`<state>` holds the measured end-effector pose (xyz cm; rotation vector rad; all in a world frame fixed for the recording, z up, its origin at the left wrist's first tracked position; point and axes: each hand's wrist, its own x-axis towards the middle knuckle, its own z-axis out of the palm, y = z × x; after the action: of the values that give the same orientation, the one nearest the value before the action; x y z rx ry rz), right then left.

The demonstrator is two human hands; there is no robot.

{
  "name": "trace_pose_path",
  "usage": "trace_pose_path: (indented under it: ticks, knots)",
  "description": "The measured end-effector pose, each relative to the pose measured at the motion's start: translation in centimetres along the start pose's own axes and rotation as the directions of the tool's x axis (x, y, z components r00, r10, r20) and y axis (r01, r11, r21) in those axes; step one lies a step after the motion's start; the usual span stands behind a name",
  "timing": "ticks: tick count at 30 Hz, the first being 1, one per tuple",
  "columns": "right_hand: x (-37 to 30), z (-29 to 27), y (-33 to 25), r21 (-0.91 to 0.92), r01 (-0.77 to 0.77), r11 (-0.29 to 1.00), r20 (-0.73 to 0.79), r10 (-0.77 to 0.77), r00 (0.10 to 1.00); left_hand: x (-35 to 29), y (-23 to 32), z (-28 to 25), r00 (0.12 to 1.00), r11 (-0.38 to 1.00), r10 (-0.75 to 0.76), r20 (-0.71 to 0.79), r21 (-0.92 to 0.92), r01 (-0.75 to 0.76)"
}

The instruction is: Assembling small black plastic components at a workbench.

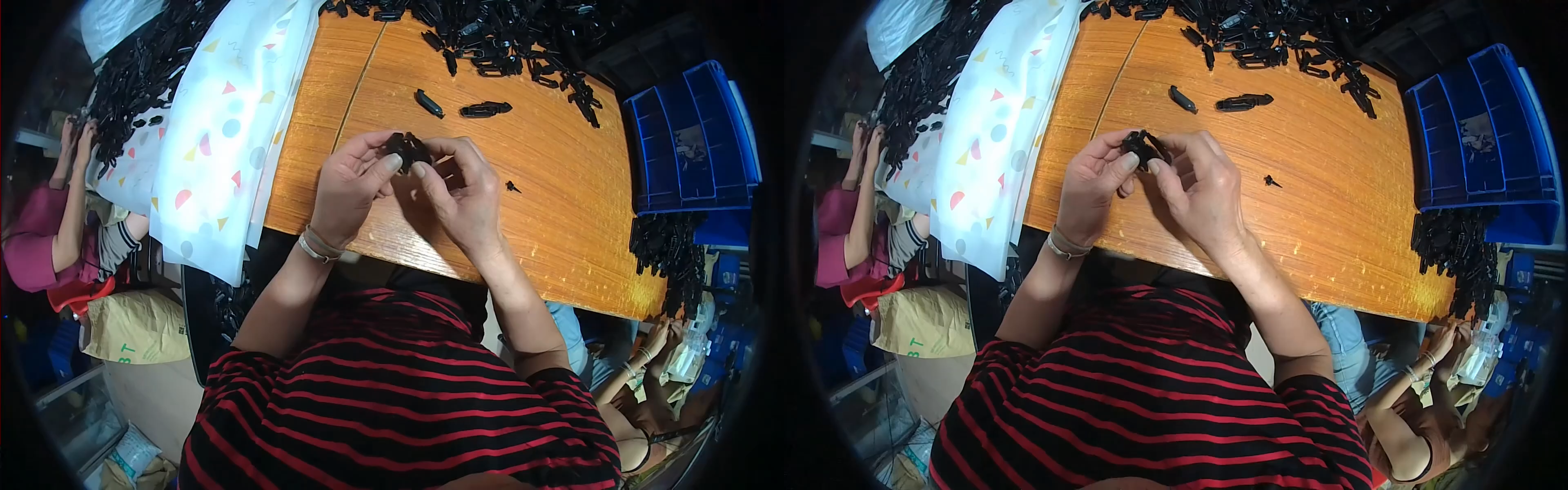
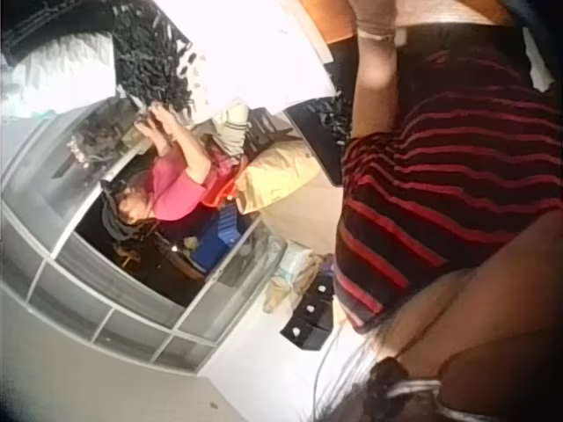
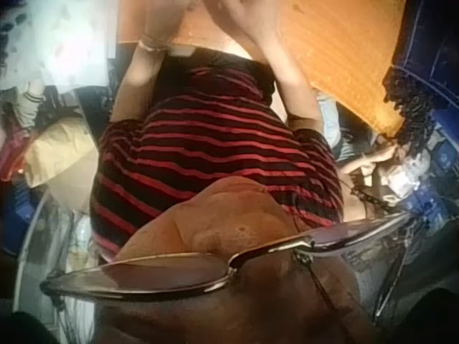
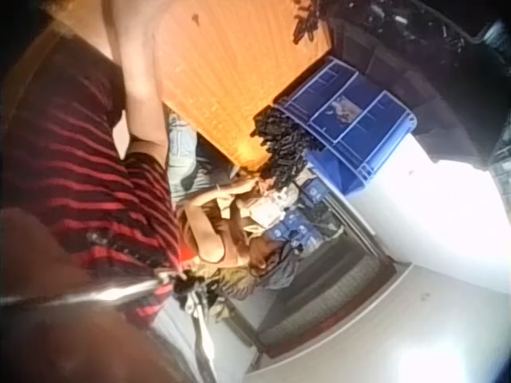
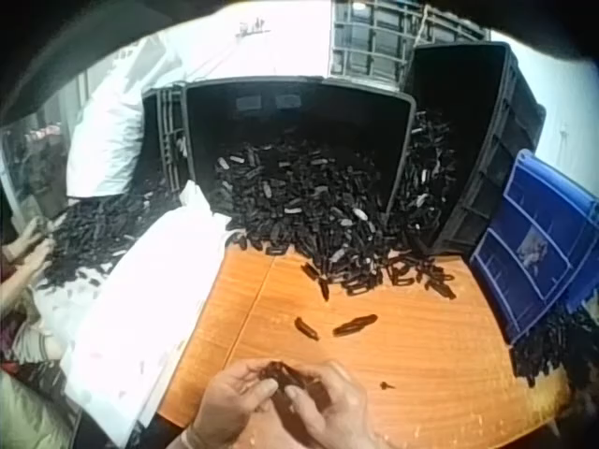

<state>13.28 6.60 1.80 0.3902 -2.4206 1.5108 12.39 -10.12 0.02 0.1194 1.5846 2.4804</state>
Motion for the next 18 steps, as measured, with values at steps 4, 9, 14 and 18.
trace_pose_path:
  ticks: [4, 9, 14, 18]
  knots:
    - [0.1, 0.3, -0.2, -0.039, 0.110, 0.993, 0.004, -0.109, 0.994, -0.1, 0.2, 0.0, 0.999, 0.999, 0.038, -0.007, 0.038, -0.038]
    - [-0.3, 0.5, 0.1, -0.059, 0.131, 0.990, -0.013, -0.132, 0.991, -0.5, 0.0, 0.4, 0.999, 0.987, 0.050, 0.000, 0.155, -0.049]
    - [-1.2, 1.9, -0.2, -0.233, 0.204, 0.951, -0.034, -0.217, 0.975, -1.4, -1.0, 0.8, 0.994, 0.948, 0.110, -0.018, 0.302, -0.099]
    - [-1.8, 2.4, 0.0, -0.150, 0.132, 0.980, -0.111, -0.149, 0.983, -1.3, -1.4, 0.7, 0.997, 0.984, 0.062, -0.044, 0.171, -0.053]
